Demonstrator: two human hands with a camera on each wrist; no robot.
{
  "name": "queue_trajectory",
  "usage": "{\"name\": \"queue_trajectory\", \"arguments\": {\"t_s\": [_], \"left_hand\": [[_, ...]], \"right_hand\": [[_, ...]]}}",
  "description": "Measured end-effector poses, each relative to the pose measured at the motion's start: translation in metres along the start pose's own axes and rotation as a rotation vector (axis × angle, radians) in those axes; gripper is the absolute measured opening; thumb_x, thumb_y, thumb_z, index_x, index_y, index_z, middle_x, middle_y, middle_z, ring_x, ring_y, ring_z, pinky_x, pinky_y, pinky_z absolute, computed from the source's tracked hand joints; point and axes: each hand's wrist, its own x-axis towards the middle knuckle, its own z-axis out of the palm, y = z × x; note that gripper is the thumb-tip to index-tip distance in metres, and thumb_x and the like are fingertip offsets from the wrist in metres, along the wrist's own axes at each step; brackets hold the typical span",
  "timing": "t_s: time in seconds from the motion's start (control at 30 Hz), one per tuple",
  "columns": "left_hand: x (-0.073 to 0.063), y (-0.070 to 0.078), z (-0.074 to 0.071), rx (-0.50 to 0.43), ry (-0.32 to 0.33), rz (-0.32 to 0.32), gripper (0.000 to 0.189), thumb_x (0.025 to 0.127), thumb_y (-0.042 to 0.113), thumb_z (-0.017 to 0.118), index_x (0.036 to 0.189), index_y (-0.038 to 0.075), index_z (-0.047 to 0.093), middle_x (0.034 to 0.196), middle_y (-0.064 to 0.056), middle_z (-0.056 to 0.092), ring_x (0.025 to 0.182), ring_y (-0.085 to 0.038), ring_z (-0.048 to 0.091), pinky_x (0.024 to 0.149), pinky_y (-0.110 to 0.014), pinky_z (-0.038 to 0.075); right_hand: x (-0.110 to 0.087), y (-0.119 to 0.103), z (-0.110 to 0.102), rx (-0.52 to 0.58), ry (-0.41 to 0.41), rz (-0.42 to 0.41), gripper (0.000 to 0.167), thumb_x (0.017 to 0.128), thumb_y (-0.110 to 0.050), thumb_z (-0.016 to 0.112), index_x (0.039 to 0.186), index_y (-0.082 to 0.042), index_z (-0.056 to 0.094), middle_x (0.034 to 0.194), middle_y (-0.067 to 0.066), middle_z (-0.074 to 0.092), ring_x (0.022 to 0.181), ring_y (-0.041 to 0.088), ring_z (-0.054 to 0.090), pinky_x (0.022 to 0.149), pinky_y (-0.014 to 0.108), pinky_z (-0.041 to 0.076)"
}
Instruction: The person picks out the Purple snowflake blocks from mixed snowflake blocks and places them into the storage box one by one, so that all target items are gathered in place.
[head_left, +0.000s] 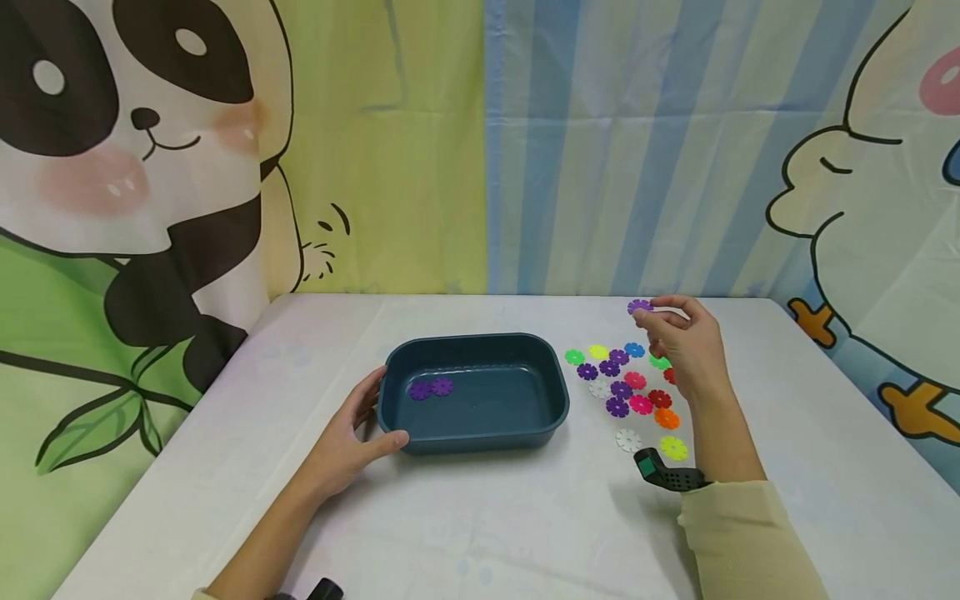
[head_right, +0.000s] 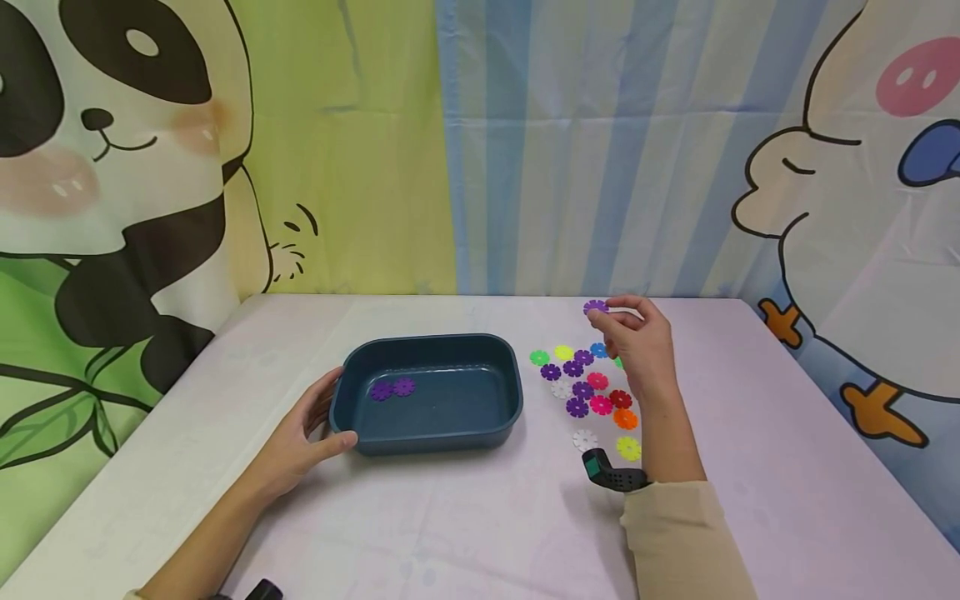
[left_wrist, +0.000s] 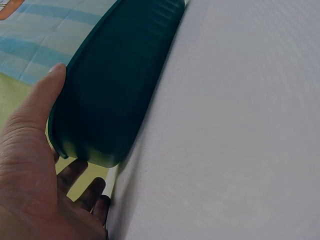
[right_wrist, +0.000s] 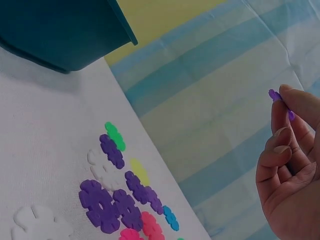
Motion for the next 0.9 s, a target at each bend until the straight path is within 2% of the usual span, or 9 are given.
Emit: {"name": "queue_trajectory", "arguments": {"t_s": [0.5,0.9], "left_hand": [[0.0,0.001,0.0,0.0,0.001,0.005,0.092,0.09,0.028,0.078,0.164,0.027,0.024,0.163,-0.011,0.041,0.15,-0.034,0.038,0.122,-0.062,0.03],[0.0,0.002,0.0,0.0,0.003,-0.001,0.093,0.09,0.028,0.079,0.165,0.026,0.023,0.163,-0.011,0.04,0.15,-0.035,0.037,0.123,-0.061,0.029]], "right_hand": [[-0.007,-0.005,0.017,-0.001,-0.049,-0.04,0.04,0.087,-0.037,0.083,0.115,-0.021,0.06,0.085,-0.01,0.073,0.066,0.012,0.056,0.064,0.017,0.056],[-0.012,-0.004,0.044,-0.095,-0.136,-0.072,0.042,0.091,-0.041,0.079,0.122,-0.021,0.058,0.091,-0.011,0.072,0.074,0.011,0.059,0.07,0.017,0.056]]}}
